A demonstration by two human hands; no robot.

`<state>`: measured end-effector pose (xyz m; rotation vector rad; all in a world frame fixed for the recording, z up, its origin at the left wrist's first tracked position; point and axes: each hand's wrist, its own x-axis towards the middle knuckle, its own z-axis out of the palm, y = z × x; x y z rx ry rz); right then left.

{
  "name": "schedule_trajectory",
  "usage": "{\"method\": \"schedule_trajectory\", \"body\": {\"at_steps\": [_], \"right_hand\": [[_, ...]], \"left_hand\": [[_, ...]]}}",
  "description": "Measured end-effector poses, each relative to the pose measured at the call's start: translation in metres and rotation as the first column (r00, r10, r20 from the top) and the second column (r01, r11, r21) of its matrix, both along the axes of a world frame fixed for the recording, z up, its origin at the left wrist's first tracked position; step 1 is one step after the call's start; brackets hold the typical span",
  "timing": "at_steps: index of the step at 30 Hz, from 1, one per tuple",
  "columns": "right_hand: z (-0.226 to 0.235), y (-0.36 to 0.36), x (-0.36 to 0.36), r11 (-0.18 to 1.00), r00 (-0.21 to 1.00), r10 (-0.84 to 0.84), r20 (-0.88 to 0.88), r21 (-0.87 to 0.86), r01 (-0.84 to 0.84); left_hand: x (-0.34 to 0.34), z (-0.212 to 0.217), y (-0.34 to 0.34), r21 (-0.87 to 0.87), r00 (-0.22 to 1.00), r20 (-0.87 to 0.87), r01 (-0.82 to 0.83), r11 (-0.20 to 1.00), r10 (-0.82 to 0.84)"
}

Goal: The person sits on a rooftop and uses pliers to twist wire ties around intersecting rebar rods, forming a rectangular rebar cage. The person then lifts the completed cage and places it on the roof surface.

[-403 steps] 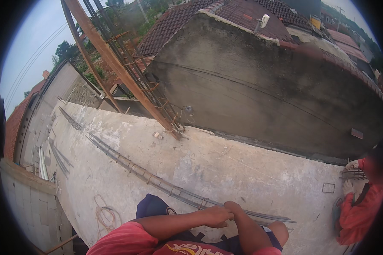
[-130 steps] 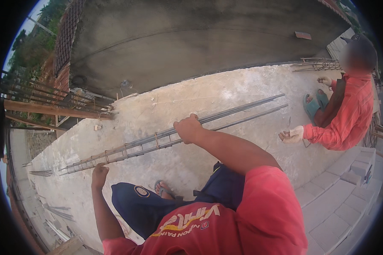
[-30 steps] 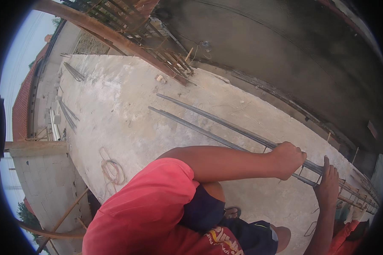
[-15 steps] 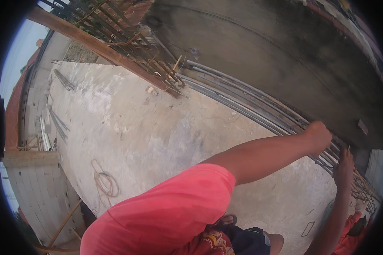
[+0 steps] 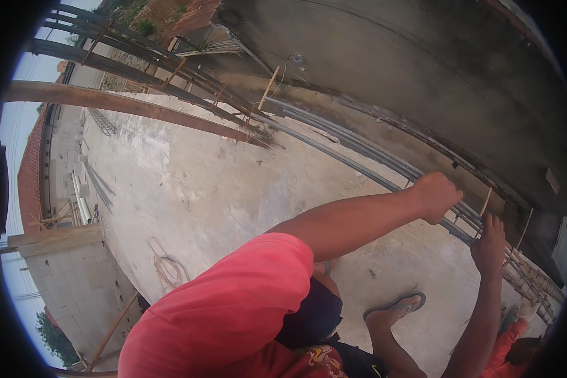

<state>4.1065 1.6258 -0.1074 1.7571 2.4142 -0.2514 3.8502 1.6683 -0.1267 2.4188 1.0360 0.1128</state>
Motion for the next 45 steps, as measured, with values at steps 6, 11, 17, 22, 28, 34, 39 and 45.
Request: {"method": "schedule_trajectory", "body": {"at_steps": [6, 11, 17, 22, 28, 34, 39, 45], "right_hand": [[-0.020, 0.000, -0.016, 0.998, 0.998, 0.050, -0.044, 0.029, -0.049], [-0.032, 0.004, -0.025, 0.997, 0.991, 0.083, -0.102, 0.001, -0.083], [-0.045, 0.013, -0.042, 0.991, 0.980, 0.133, -0.147, 0.013, -0.133], [-0.040, 0.019, -0.063, 0.992, 0.980, 0.117, -0.163, -0.033, -0.124], [-0.034, 0.020, -0.083, 0.981, 0.957, 0.191, -0.219, 0.027, -0.190], [-0.034, 0.023, -0.107, 0.983, 0.961, 0.139, -0.238, -0.083, -0.163], [-0.040, 0.026, -0.132, 0.976, 0.952, 0.164, -0.258, -0.097, -0.195], [-0.038, 0.026, -0.148, 0.973, 0.949, 0.181, -0.259, -0.094, -0.212]], "left_hand": [[-0.012, -0.027, -0.004, 0.005, 0.998, -0.031, -0.048, 0.999, 0.048], [-0.029, -0.037, -0.006, -0.040, 0.995, -0.027, -0.099, 0.994, 0.098], [-0.047, -0.044, -0.006, 0.003, 0.981, -0.080, -0.174, 0.985, 0.174], [-0.067, -0.051, -0.006, 0.056, 0.982, -0.014, -0.190, 0.980, 0.191], [-0.088, -0.047, -0.008, 0.011, 0.975, -0.037, -0.217, 0.976, 0.218], [-0.112, -0.042, -0.012, 0.032, 0.973, -0.036, -0.225, 0.974, 0.226], [-0.139, -0.043, -0.013, 0.006, 0.971, -0.056, -0.233, 0.973, 0.233], [-0.152, -0.043, -0.014, 0.066, 0.962, -0.081, -0.254, 0.965, 0.259]]}}
